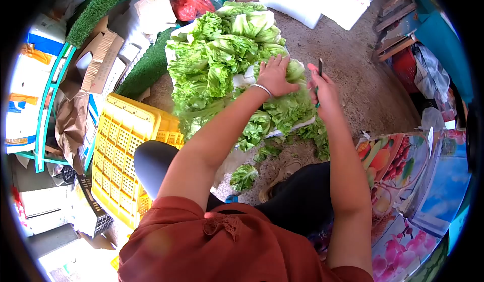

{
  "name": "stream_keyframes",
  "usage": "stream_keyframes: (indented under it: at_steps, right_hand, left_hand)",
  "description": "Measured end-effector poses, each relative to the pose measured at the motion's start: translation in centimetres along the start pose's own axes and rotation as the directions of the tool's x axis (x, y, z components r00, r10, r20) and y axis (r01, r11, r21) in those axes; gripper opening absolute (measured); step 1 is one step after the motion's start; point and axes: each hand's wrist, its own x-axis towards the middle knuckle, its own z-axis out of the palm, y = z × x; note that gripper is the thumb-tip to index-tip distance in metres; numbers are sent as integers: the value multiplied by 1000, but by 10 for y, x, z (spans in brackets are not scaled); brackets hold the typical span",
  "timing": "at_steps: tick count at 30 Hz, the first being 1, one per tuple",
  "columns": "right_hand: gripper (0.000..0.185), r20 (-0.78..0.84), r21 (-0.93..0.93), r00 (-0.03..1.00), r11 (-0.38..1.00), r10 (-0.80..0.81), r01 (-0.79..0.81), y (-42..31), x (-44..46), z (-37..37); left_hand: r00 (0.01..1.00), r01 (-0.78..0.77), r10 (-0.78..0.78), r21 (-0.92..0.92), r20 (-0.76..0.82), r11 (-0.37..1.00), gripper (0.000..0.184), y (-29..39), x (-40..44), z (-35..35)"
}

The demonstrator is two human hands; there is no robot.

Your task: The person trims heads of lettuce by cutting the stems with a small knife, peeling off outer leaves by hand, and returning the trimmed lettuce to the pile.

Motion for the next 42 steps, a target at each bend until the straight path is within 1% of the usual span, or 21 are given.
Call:
stream_keyframes:
  at_steps: [1, 3, 4, 5, 7, 8, 9, 11, 12, 14, 15, 18, 21, 23, 25, 26, 27, 30, 35, 37, 42]
  right_hand:
    - [29, 8, 3, 1000, 1000, 5, -5, 2, 2, 7]
    - [33, 40, -128, 996, 989, 79, -73, 5, 8, 18]
    - [35, 39, -197, 996, 977, 85, -76, 6, 12, 20]
    - [35, 37, -197, 996, 978, 81, -72, 8, 14, 23]
    - [37, -4, -346, 998, 936, -63, 58, 12, 17, 29]
    - [36, -21, -353, 998, 934, -61, 50, 14, 18, 30]
    - [36, -25, -354, 998, 934, -58, 46, 17, 21, 28]
    - [35, -16, -383, 993, 918, -116, 101, 26, 29, 23]
    - [35, -18, -388, 993, 916, -113, 97, 30, 33, 20]
    - [32, -55, -463, 984, 877, -172, 128, 33, 38, 16]
    - [32, -56, -468, 984, 875, -170, 125, 35, 39, 13]
    - [30, -91, -543, 976, 831, -196, 117, 34, 39, 11]
    - [27, -91, -610, 965, 780, -248, 143, 41, 42, 7]
    - [27, -60, -592, 946, 774, -318, 223, 43, 44, 6]
    - [26, -52, -612, 938, 753, -344, 242, 45, 44, 4]
    - [26, -43, -632, 929, 730, -368, 260, 44, 45, 4]
    - [26, -46, -630, 926, 731, -374, 264, 44, 45, 4]
    - [25, -68, -600, 907, 744, -415, 296, 44, 44, 8]
    - [28, -18, -594, 899, 728, -437, 342, 41, 43, 12]
    - [29, -27, -595, 908, 736, -419, 322, 40, 42, 14]
    - [32, -60, -597, 908, 744, -415, 300, 42, 46, 11]
  left_hand:
    - [1000, 9, -9, 5, 1, 1000, 91, -7, -1, -10]
    - [993, 71, 2, -604, 119, 794, 81, -26, 3, -30]
    - [1000, -15, -3, -707, -24, 707, 65, -41, 7, -31]
    - [989, 55, -145, -811, -37, 582, 48, -50, 6, -42]
    - [831, 117, -375, -529, -412, 841, 29, -89, 13, -50]
    - [645, 330, -421, -265, -637, 906, 32, -102, 15, -55]
    - [490, 494, -476, -217, -731, 842, 54, -118, 19, -52]
    - [408, 738, -748, -295, -523, 608, 80, -131, 23, -46]
    - [408, 738, -752, -298, -518, 606, 80, -138, 23, -42]
    - [581, 682, -797, -436, -165, 587, 91, -142, 20, -39]
    - [580, 683, -799, -439, -160, 584, 91, -142, 18, -36]
    - [590, 622, -778, -494, -214, 607, 95, -135, 11, -32]
    - [507, 452, -723, -569, -470, 687, 79, -126, 2, -26]
    - [514, 309, -687, -637, -513, 706, 60, -120, -1, -30]
    - [615, -271, -500, -758, -610, 593, 48, -118, -4, -34]
    - [609, -362, -430, -716, -666, 597, 44, -108, -7, -42]
    - [610, -369, -423, -712, -670, 597, 44, -98, -12, -51]
    - [792, -369, -387, -875, -473, 314, 42, -61, -33, -81]
    - [876, -338, -315, -931, -365, 140, 44, -47, -49, -86]
    - [933, -281, -256, -957, -253, -76, 43, -45, -53, -87]
    - [986, -74, -158, -993, -58, -96, 40, -46, -66, -88]
